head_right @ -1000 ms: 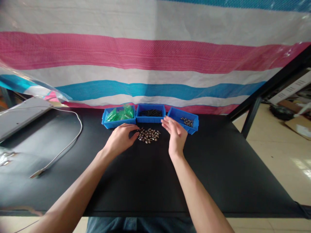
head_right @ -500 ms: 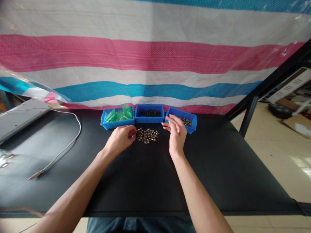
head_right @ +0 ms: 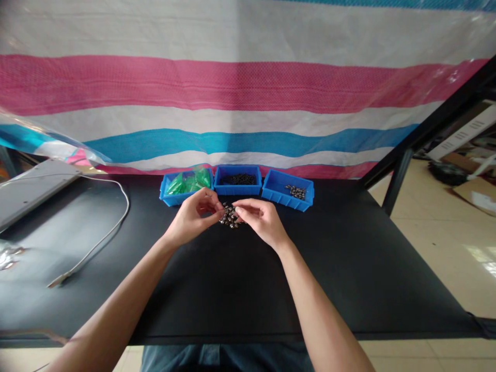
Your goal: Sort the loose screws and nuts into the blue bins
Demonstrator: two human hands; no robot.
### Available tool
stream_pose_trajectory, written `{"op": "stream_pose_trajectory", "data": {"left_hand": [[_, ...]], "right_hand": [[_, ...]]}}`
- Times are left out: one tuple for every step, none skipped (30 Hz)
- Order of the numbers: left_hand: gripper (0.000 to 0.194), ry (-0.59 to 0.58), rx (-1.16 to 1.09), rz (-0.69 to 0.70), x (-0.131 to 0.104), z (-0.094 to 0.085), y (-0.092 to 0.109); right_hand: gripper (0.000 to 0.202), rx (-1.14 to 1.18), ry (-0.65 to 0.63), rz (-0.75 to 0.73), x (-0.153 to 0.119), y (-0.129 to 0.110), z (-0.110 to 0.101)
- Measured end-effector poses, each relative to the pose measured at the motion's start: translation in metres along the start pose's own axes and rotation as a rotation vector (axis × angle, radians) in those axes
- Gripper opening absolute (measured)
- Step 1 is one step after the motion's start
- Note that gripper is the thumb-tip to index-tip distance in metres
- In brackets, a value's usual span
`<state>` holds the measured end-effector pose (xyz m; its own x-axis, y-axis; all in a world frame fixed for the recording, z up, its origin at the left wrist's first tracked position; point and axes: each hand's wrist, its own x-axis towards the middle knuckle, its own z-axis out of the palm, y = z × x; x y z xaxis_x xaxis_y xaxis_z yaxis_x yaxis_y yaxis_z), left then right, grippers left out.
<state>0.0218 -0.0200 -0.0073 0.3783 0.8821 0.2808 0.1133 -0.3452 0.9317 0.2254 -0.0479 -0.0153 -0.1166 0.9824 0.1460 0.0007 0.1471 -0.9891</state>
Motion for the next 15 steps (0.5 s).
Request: {"op": "stream_pose_trajectory", "data": {"left_hand": [[0.024, -0.009, -0.01, -0.004, -0.0002, -0.0001, 0.0001], [0.024, -0.018, -0.015, -0.006, -0.0004, -0.0002, 0.0001], [0.024, -0.026, -0.016, -0.008, -0.0006, -0.0004, 0.0001], [0.024, -0.033, -0.015, -0.009, -0.0008, -0.0005, 0.0001], [0.024, -0.04, -0.014, -0.01, -0.0009, -0.0006, 0.0], [0.024, -0.048, -0.017, -0.011, -0.001, -0.0006, -0.0002], [0.024, -0.056, -0.021, -0.011, -0.0011, -0.0006, -0.0004], [0.025, -0.065, -0.029, -0.012, -0.0012, -0.0005, -0.0008], [0.026, -0.075, -0.039, -0.012, -0.0012, -0.0004, -0.0011], [0.027, -0.083, -0.048, -0.012, -0.0013, -0.0002, -0.0015], [0.027, -0.09, -0.057, -0.014, -0.0013, -0.0001, -0.0016], [0.028, -0.095, -0.062, -0.017, -0.0013, 0.0, -0.0017], [0.028, -0.098, -0.067, -0.021, -0.0013, 0.0001, -0.0015], [0.029, -0.1, -0.073, -0.025, -0.0014, 0.0002, -0.0011], [0.03, -0.1, -0.082, -0.028, -0.0014, 0.0002, -0.0005]], "right_hand": [[0.024, 0.009, -0.016, 0.01, 0.0, 0.0013, 0.0006], [0.024, 0.021, -0.028, 0.018, 0.0001, 0.0026, 0.0012], [0.024, 0.035, -0.035, 0.023, 0.0003, 0.0038, 0.0017], [0.023, 0.049, -0.039, 0.026, 0.0006, 0.0047, 0.0021], [0.022, 0.062, -0.042, 0.029, 0.0009, 0.0053, 0.0023], [0.021, 0.077, -0.043, 0.034, 0.0011, 0.0055, 0.0024], [0.022, 0.095, -0.044, 0.039, 0.0013, 0.0054, 0.0024], [0.022, 0.112, -0.047, 0.047, 0.0014, 0.005, 0.0023], [0.023, 0.126, -0.051, 0.056, 0.0015, 0.0045, 0.0023], [0.024, 0.137, -0.055, 0.066, 0.0014, 0.004, 0.0022], [0.025, 0.143, -0.058, 0.074, 0.0013, 0.0035, 0.0022], [0.026, 0.148, -0.059, 0.079, 0.0012, 0.0031, 0.0021], [0.025, 0.153, -0.058, 0.083, 0.001, 0.0028, 0.0021], [0.025, 0.163, -0.057, 0.088, 0.0008, 0.0025, 0.0021], [0.025, 0.177, -0.059, 0.095, 0.0006, 0.0023, 0.0021]]}}
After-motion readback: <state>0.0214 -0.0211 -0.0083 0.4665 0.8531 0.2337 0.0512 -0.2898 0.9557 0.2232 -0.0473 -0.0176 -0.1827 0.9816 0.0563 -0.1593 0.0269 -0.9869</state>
